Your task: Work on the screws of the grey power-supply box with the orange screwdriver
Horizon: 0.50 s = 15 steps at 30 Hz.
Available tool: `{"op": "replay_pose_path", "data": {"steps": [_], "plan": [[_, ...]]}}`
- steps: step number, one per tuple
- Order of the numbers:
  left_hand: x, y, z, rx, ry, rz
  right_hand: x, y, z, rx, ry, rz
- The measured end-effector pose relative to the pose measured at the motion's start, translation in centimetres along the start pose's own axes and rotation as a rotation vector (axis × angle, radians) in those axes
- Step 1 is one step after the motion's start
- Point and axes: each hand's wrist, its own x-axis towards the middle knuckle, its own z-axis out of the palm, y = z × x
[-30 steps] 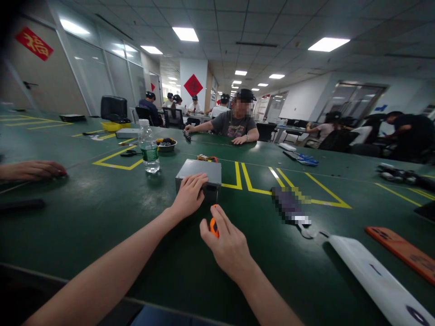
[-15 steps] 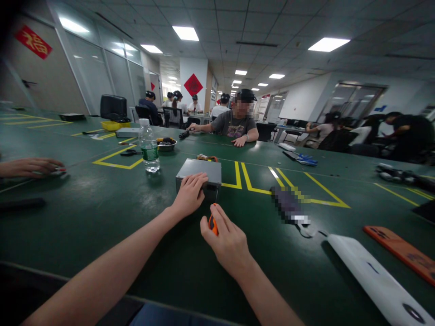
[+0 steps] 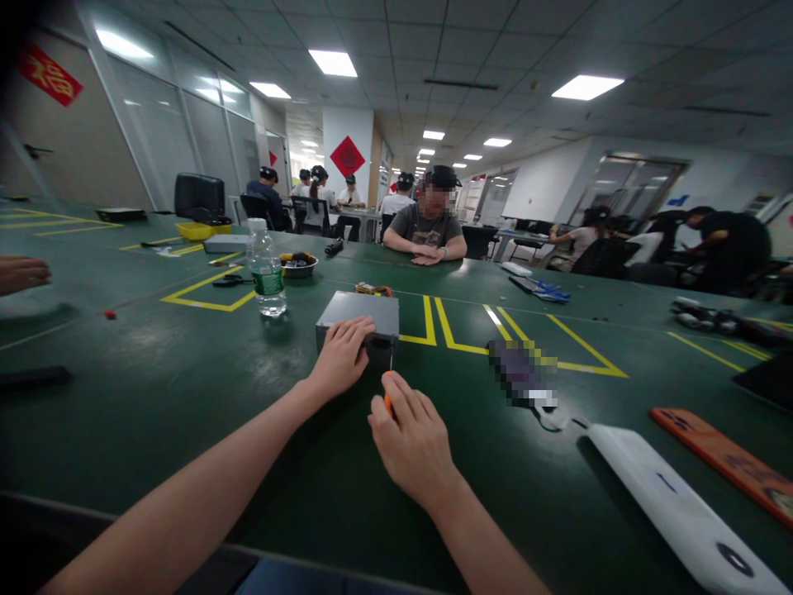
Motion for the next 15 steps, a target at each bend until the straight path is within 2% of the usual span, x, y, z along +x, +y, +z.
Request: {"op": "replay_pose_path", "data": {"steps": [4,6,10,15], "plan": [[0.0,-0.1,0.0,0.006,-0.001,0.001,-0.4,1.2,-0.5,-0.068,0.086,0.09],[0.0,-0.1,0.0,0.009,-0.003,0.004,-0.6,1.3,-0.7,-0.088,0.068,0.137],[0.0,-0.1,0.1,0.012,-0.004,0.005,-0.8,0.5,-0.8,-0.137,-0.021,0.143],[0.0,0.0,0.1,0.012,-0.001,-0.004,-0.5,-0.3,-0.3,-0.234,0.013,0.11]]}}
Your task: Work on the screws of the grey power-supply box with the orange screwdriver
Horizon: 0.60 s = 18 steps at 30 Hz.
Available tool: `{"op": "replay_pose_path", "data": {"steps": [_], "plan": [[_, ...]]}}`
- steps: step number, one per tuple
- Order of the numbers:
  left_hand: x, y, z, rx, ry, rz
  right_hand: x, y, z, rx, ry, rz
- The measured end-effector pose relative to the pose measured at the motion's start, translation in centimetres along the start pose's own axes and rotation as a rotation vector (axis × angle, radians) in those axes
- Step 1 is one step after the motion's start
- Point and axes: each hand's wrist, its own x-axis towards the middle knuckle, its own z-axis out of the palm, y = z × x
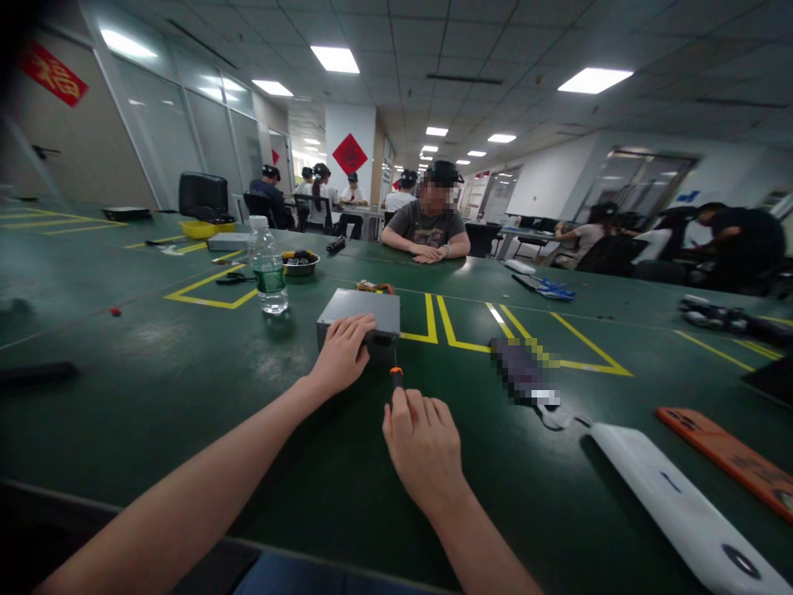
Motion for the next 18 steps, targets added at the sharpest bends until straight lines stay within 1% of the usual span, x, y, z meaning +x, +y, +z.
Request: {"op": "replay_pose_path", "data": {"steps": [4,9,12,15,18], "plan": [[0.01,0.02,-0.02,0.003,-0.003,-0.004,0.39,0.19,-0.1,-0.022,0.051,0.029],[0.03,-0.01,-0.04,-0.001,-0.009,-0.002,0.07,0.73,0.13,0.053,-0.012,0.075],[0.04,0.02,-0.08,-0.005,-0.013,-0.002,-0.2,0.8,0.53,0.149,-0.01,0.046],[0.04,0.05,-0.1,-0.007,-0.012,-0.002,-0.15,0.67,0.68,0.2,-0.044,-0.011],[0.04,0.06,-0.11,-0.008,-0.007,-0.003,0.07,0.66,0.62,0.218,-0.057,0.012]]}}
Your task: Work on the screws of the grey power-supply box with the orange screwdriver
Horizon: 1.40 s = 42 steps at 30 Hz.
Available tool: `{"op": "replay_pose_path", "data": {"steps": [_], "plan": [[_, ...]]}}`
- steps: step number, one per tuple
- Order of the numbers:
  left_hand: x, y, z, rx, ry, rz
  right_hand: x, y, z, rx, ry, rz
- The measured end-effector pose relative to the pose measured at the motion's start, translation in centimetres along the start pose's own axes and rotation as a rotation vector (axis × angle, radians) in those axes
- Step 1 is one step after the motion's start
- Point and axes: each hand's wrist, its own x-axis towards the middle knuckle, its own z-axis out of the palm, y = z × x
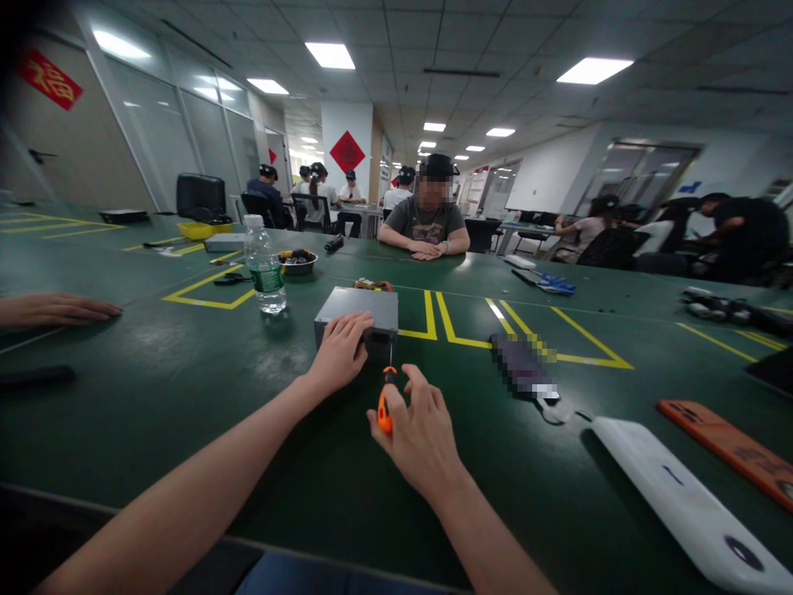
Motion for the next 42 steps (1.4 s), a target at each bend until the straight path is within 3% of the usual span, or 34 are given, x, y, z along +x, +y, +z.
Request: {"op": "replay_pose_path", "data": {"steps": [6,11,21,27,32,36,39,42], "plan": [[0.0,0.0,-0.1,0.005,-0.009,0.002,0.2,0.5,0.0,0.057,0.071,-0.118],[0.0,0.1,-0.1,-0.001,-0.002,0.002,0.0,0.2,0.5,0.011,0.102,-0.044],[0.0,0.1,-0.2,0.003,-0.008,-0.003,0.2,-0.4,0.0,-0.236,0.108,-0.045],[0.0,0.2,-0.3,0.003,-0.007,-0.01,-0.2,-0.1,-0.1,-0.082,0.051,-0.027],[0.0,0.2,-0.2,0.0,-0.006,-0.011,0.0,0.0,0.2,-0.011,0.008,-0.143],[0.0,0.1,-0.2,0.005,-0.007,-0.003,0.0,0.4,0.4,0.023,0.12,-0.031],[0.0,0.1,-0.3,0.003,-0.008,-0.001,-0.1,0.5,0.5,0.034,0.109,0.034],[0.1,0.2,-0.3,-0.007,-0.008,-0.008,-0.3,0.4,0.4,0.052,0.044,-0.061]]}}
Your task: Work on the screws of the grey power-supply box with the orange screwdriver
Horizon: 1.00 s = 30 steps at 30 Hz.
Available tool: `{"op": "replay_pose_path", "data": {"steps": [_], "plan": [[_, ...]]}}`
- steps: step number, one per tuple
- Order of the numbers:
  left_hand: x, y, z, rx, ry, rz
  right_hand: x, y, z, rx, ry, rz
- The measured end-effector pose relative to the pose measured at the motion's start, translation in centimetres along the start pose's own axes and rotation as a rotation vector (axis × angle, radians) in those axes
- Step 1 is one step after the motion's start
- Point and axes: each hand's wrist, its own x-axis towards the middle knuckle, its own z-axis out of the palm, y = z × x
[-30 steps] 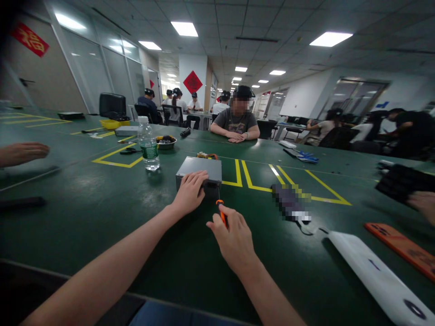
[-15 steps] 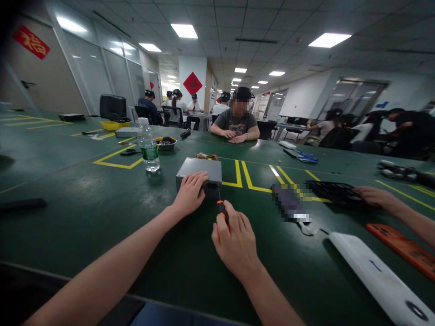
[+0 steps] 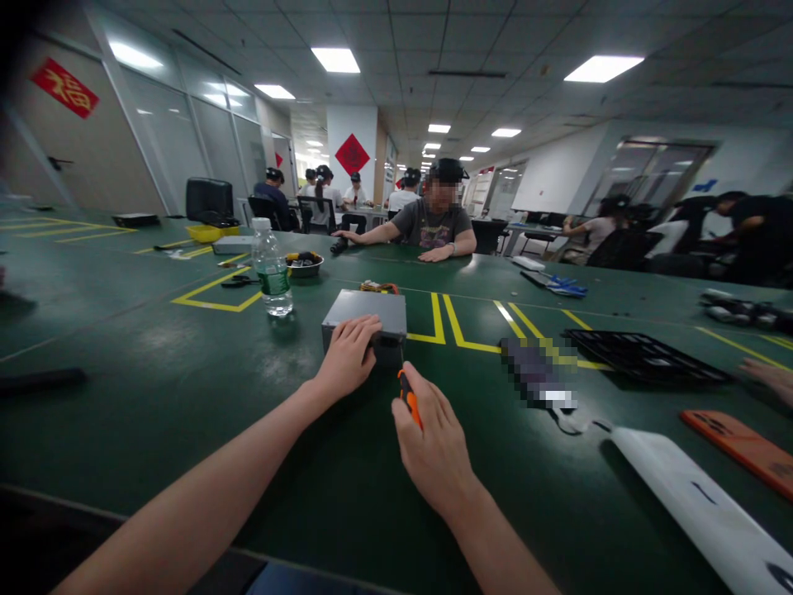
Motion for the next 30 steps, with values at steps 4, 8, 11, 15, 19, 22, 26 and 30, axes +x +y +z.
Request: {"op": "replay_pose_path", "data": {"steps": [4,8,11,15,19,22,26,30], "plan": [[0.0,0.1,0.0,-0.003,0.002,-0.002,0.2,0.2,-0.1,-0.018,0.0,-0.1],[0.0,0.0,0.1,0.004,0.001,0.003,0.5,0.3,-0.2,-0.087,0.085,-0.036],[0.0,-0.1,0.1,0.006,-0.001,0.005,0.5,-0.2,-0.1,-0.071,0.028,-0.03],[0.0,-0.1,0.2,0.001,0.005,0.001,0.4,-0.8,0.2,-0.049,-0.083,-0.077],[0.0,-0.1,0.2,0.008,0.004,0.0,0.4,-0.6,0.3,-0.106,-0.013,-0.057],[0.0,-0.1,0.2,0.016,0.01,0.001,0.3,0.0,0.2,-0.15,0.053,0.039],[0.0,-0.1,0.3,0.025,0.022,0.006,0.2,0.2,-0.1,-0.183,0.054,0.108],[0.0,-0.2,0.4,0.02,0.027,0.008,0.5,-0.7,-0.2,-0.199,-0.025,0.09]]}}
